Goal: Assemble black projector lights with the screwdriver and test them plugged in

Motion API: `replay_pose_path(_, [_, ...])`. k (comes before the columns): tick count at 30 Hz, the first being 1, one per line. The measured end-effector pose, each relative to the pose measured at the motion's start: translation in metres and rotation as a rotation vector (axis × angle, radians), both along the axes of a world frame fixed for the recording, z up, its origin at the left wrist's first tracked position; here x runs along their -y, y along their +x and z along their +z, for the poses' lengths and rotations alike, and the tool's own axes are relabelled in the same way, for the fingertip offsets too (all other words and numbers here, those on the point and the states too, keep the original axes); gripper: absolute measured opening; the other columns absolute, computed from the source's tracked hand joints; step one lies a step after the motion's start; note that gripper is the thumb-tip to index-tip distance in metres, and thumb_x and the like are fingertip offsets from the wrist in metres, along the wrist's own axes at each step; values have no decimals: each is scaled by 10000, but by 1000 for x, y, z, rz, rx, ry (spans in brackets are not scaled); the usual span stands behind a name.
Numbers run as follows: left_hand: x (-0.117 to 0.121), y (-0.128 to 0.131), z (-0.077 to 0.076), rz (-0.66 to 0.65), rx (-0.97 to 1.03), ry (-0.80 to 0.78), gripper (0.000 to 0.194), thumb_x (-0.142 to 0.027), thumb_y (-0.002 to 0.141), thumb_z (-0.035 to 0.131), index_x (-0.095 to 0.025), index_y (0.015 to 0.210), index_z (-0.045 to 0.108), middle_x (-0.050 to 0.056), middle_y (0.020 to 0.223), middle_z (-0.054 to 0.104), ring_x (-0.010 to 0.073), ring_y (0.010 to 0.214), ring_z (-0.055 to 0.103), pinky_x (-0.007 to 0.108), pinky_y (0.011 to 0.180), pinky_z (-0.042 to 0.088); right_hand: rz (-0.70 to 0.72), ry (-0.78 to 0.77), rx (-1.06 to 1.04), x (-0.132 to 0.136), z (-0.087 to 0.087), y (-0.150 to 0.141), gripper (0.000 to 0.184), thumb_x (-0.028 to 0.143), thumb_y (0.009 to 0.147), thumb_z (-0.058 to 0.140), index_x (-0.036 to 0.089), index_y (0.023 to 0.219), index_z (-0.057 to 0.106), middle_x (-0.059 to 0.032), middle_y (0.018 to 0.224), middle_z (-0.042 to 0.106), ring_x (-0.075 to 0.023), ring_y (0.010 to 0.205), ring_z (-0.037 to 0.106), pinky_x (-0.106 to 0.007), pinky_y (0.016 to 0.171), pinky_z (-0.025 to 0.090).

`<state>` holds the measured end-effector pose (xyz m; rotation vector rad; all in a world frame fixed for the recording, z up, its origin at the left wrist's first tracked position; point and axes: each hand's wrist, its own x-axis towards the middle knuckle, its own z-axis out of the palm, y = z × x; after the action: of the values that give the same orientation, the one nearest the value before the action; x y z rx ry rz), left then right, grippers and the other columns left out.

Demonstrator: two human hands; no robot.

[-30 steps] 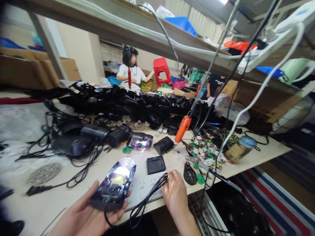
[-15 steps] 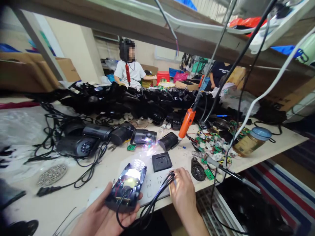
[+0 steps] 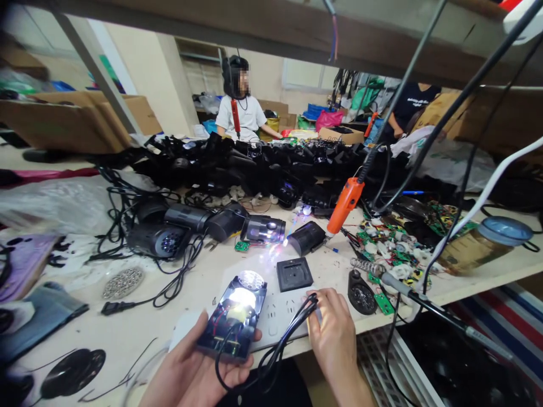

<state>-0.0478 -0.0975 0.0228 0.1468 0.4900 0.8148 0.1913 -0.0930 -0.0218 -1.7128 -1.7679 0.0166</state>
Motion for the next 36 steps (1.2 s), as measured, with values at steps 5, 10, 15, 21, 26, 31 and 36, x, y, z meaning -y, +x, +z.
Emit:
replay_pose_path(5, [1,0,-1,-1,-1,4,467,-472,907,498,-63,1052,671,208,1002,725,274,795,708,352,729,528,6,4,1,0,-1,1,192,259,936,467,214,956,652,-64,892,648,-239,847,590,-362,788,468])
replay_pose_path(10, [2,-2,0,-53,-21,20,476,-474,890,529,-47,1045,672,211,1008,716,278,822,702,349,756,525,-4,11,19,-1,-4,2,184,249,924,475,211,958,652,-70,888,646,-242,841,588,-357,770,474])
replay_pose_path(15, [3,-2,1,-66,-43,28,462,-466,890,534,-53,1047,668,197,1016,716,276,831,704,346,769,523,7,-3,17,-1,-5,3,192,226,920,470,211,980,651,-72,914,645,-243,864,586,-360,791,474])
replay_pose_path(21, [3,-2,0,-65,-48,33,452,-462,890,537,-60,1063,653,192,1015,720,280,834,708,350,771,524,8,-5,9,0,-5,2,188,215,917,476,208,984,651,-68,924,643,-235,875,585,-362,812,475])
replay_pose_path(26, [4,-2,1,-71,-42,31,453,-446,899,528,-42,1061,652,211,1031,716,280,836,710,345,770,526,5,0,22,-1,-5,3,187,207,909,478,207,989,647,-68,913,640,-234,871,587,-362,795,484])
replay_pose_path(31, [4,-2,0,-72,-39,42,451,-441,883,558,-34,1045,667,218,1027,715,279,827,710,343,755,531,17,0,15,0,-5,3,192,198,906,472,207,1007,636,-78,926,641,-244,879,581,-378,805,479])
replay_pose_path(36, [4,-3,-2,-64,-36,32,440,-439,884,558,-51,1062,664,216,1021,717,284,829,713,348,754,526,12,-3,4,0,-4,2,187,199,909,474,206,993,641,-76,912,638,-240,871,579,-377,807,476])
